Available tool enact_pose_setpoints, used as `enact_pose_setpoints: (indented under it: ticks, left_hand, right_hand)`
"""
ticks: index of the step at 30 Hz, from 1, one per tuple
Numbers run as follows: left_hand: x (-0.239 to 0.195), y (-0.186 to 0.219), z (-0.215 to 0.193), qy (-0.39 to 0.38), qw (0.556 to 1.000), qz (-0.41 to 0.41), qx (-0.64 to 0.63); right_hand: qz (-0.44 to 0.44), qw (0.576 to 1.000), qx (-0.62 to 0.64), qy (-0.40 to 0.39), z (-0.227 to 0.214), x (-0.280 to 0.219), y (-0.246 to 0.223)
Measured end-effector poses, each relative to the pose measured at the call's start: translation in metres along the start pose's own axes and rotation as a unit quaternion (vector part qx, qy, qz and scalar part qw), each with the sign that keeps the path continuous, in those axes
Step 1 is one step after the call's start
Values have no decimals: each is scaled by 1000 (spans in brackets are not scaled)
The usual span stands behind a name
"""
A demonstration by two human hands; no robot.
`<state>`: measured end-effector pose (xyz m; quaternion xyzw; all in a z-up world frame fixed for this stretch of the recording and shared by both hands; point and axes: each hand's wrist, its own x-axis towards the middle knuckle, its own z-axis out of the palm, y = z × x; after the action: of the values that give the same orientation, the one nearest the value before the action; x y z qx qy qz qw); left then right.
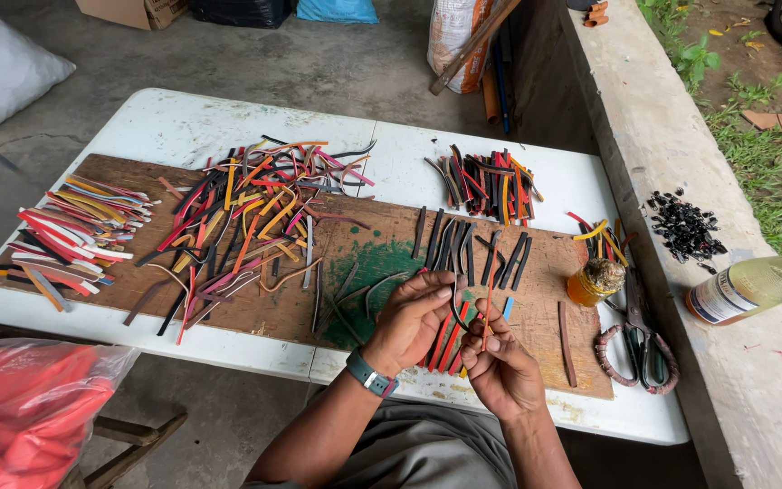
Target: The person sorts colorful cord strips on a wooden board, picking up individual pieces, inspecting them, and placing them into color-coded piles. The person occasionally dips a finger into a small jar of amber liquid and rubs their hands together before continuing to sort the cords.
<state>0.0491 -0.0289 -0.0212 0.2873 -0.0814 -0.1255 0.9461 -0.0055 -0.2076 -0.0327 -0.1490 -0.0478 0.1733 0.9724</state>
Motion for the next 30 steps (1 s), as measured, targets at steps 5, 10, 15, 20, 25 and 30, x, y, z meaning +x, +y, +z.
enact_pose_setpoints:
  ticks: [5,10,15,20,25,30]
  left_hand:
    - [-17,4,5,-18,993,10,112]
    - [-15,-2,7,5,987,68,144]
    - [-12,2,4,34,988,84,125]
    - [-21,17,6,4,967,96,235]
    - [-29,26,11,-4,945,91,312]
    - [-33,29,5,-40,943,74,322]
  right_hand:
    - [-4,1000,-8,4,-1,-2,2]
    - [3,1000,-15,1,3,-2,4]
    - [-1,999,-52,3,3,-5,1]
    - [-4,999,-47,8,-3,-7,-1]
    - [-12,998,-57,21,-4,-6,-6]
    - [-8,998,-67,3,-2,-5,-9]
